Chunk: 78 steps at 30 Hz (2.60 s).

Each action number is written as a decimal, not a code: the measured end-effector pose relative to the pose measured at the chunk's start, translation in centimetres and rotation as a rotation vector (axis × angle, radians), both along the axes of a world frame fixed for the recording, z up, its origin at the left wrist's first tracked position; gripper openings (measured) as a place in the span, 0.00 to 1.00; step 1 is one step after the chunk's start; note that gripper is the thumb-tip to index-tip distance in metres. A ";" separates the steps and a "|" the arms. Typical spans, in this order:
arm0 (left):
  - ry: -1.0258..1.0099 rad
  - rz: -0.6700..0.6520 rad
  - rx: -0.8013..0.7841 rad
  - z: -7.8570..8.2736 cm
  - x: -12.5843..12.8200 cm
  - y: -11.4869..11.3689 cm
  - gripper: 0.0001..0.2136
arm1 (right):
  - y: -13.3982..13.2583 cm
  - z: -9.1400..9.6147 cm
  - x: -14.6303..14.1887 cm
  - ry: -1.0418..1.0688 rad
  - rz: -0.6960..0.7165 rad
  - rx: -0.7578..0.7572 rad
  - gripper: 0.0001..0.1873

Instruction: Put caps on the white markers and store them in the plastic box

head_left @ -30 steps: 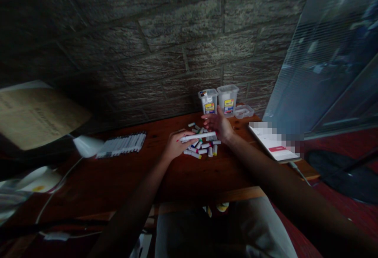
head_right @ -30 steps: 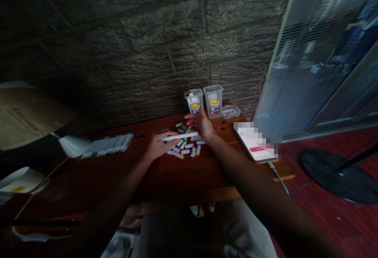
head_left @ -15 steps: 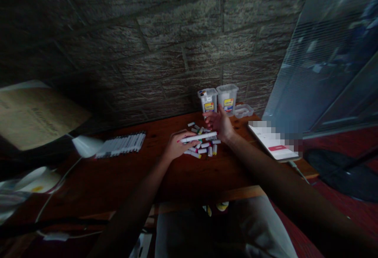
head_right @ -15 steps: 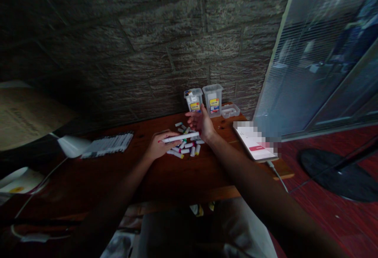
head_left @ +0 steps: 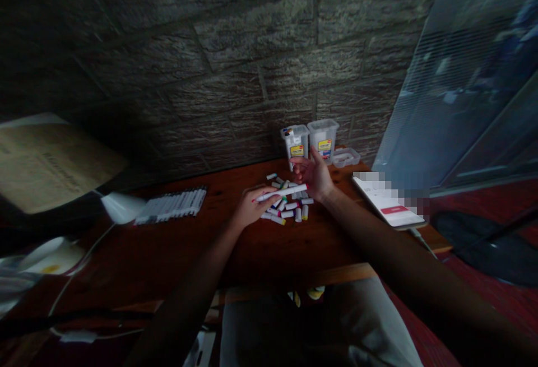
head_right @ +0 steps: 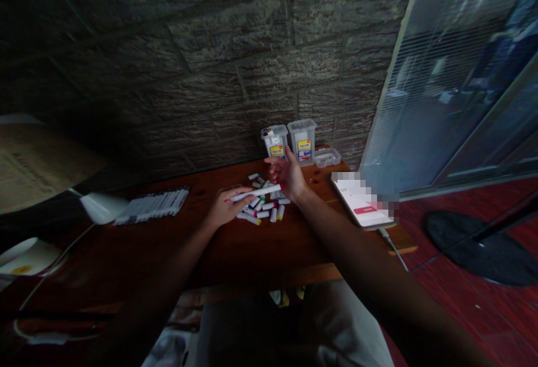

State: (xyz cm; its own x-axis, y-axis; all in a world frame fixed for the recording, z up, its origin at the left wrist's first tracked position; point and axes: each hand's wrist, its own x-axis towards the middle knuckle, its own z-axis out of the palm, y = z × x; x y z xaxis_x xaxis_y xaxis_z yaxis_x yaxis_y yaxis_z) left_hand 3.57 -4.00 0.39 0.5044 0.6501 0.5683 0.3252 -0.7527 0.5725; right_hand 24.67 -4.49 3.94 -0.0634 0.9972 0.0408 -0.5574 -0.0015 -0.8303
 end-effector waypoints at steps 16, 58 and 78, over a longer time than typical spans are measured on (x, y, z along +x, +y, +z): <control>0.020 -0.051 -0.092 0.1 0.2 -0.5 0.12 | 0.2 -0.4 -0.4 -0.006 0.057 -0.056 0.33; -0.055 0.239 0.046 0.4 -0.6 0.4 0.15 | 1.4 -2.9 -0.5 -0.566 -0.271 0.186 0.22; -0.059 0.232 0.023 0.6 -0.5 0.2 0.12 | 0.9 -2.8 -0.6 -0.672 -0.165 0.237 0.25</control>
